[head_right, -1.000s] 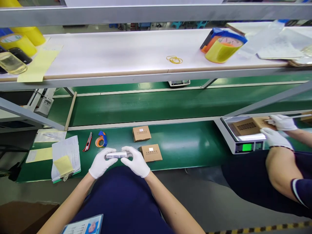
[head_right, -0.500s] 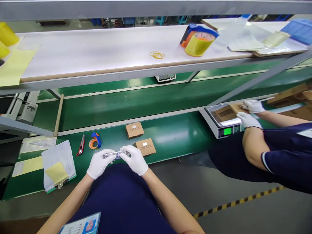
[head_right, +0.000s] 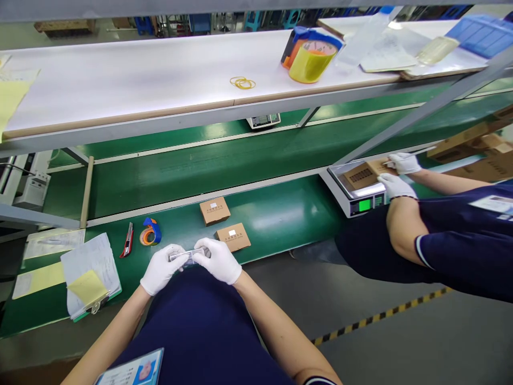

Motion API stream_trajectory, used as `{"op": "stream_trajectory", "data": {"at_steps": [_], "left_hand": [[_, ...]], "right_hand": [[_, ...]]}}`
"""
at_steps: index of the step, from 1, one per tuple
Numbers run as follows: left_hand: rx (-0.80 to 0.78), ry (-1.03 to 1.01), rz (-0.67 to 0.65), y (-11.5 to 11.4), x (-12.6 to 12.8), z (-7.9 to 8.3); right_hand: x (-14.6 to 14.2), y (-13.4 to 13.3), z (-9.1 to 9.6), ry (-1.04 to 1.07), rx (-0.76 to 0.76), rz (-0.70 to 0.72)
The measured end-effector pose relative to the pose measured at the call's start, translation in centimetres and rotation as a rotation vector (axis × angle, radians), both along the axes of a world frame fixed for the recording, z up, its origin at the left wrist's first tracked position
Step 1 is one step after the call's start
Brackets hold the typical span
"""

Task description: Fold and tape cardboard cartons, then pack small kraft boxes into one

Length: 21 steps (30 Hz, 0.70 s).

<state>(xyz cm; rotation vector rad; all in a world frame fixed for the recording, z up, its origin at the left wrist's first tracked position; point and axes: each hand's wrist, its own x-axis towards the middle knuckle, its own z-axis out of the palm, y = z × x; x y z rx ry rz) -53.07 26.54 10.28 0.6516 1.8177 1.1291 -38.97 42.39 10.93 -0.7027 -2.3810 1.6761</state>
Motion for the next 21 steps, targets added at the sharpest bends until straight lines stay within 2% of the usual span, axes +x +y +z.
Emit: {"op": "stream_trajectory", "data": {"at_steps": [4, 9, 17, 21], "left_hand": [[0.019, 0.008, -0.022, 0.8, 0.4, 0.2], [-0.03, 0.03, -0.012, 1.8, 1.0, 0.7], [0.019, 0.286, -0.011, 3.0, 1.6, 0.7], [0.021, 0.333, -0.028, 3.6, 2.0, 0.5]], "right_hand": [[0.3, 0.6, 0.2, -0.006, -0.019, -0.007], [0.8, 1.2, 0.2, -0.039, -0.049, -0.003], [1.6, 2.4, -0.1, 0.007, -0.016, -0.057], [2.1, 3.0, -0.2, 0.071, 0.02, -0.059]]}}
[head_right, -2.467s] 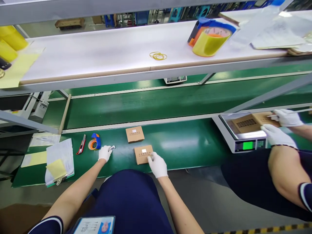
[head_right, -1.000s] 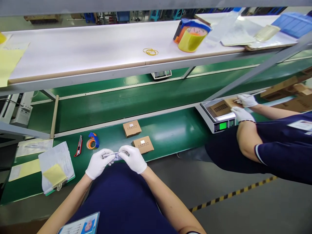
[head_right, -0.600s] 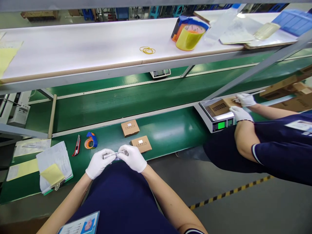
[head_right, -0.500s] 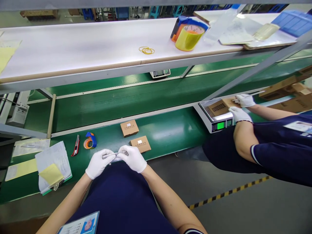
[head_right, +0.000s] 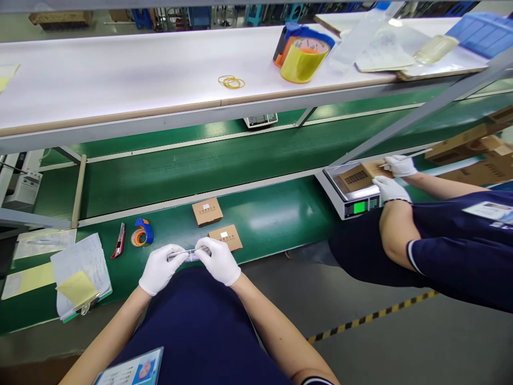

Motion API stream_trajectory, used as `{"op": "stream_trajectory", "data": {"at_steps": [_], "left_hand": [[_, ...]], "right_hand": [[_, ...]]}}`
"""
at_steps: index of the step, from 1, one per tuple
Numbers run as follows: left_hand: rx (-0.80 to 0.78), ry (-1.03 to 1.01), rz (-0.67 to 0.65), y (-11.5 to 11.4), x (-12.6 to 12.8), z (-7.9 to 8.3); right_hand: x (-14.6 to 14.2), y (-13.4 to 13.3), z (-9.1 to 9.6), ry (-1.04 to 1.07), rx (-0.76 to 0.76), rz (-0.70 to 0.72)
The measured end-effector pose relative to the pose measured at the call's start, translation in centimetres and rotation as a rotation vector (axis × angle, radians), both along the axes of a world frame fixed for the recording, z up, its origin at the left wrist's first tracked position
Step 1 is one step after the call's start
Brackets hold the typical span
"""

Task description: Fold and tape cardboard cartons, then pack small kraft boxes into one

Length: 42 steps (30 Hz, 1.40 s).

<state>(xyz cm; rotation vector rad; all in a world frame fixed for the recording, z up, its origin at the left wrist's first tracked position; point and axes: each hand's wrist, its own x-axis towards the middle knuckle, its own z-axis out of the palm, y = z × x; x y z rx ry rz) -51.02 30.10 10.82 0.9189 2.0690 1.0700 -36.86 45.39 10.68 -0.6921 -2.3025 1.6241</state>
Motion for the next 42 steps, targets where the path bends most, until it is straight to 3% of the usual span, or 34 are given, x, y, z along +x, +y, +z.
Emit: {"op": "stream_trajectory", "data": {"at_steps": [7, 14, 17, 20, 22, 25, 28, 32, 35, 38, 42], "left_hand": [[-0.04, -0.019, 0.015, 1.2, 0.8, 0.1], [-0.076, -0.056, 0.06, 2.7, 2.1, -0.5], [-0.1, -0.207, 0.108, 3.6, 2.7, -1.4], [-0.1, -0.397, 0.179, 4.3, 2.4, -3.9], [-0.11, -0.452, 0.259, 4.3, 1.6, -6.7], [-0.168, -0.486, 0.449, 3.1, 0.2, -11.9], [-0.232, -0.495, 0.571, 1.0, -0.5, -15.8], [-0.289, -0.49, 0.622, -1.6, -0.1, -17.7], [-0.315, -0.495, 0.643, -2.6, 0.5, -18.2], [-0.314, -0.493, 0.63, -2.8, 0.5, -19.1], [-0.318, -0.438, 0.598, -2.6, -0.6, -20.5]], "right_hand": [[0.9, 1.0, -0.8, 0.006, 0.046, -0.069], [2.2, 2.7, -1.8, 0.083, 0.333, -0.027], [2.9, 3.3, -2.5, 0.082, 0.392, 0.009], [3.6, 4.4, -4.1, 0.142, 0.317, -0.04], [4.3, 5.7, -6.2, 0.134, 0.262, -0.156], [5.8, 7.4, -10.7, -0.085, 0.23, -0.32], [7.7, 8.0, -15.3, -0.315, 0.155, -0.271], [8.8, 7.1, -19.1, -0.316, 0.136, -0.156], [7.7, 6.4, -19.8, -0.294, 0.162, -0.156], [5.6, 6.3, -19.3, -0.279, 0.19, -0.138], [4.0, 9.7, -17.1, -0.229, 0.313, -0.188]]}}
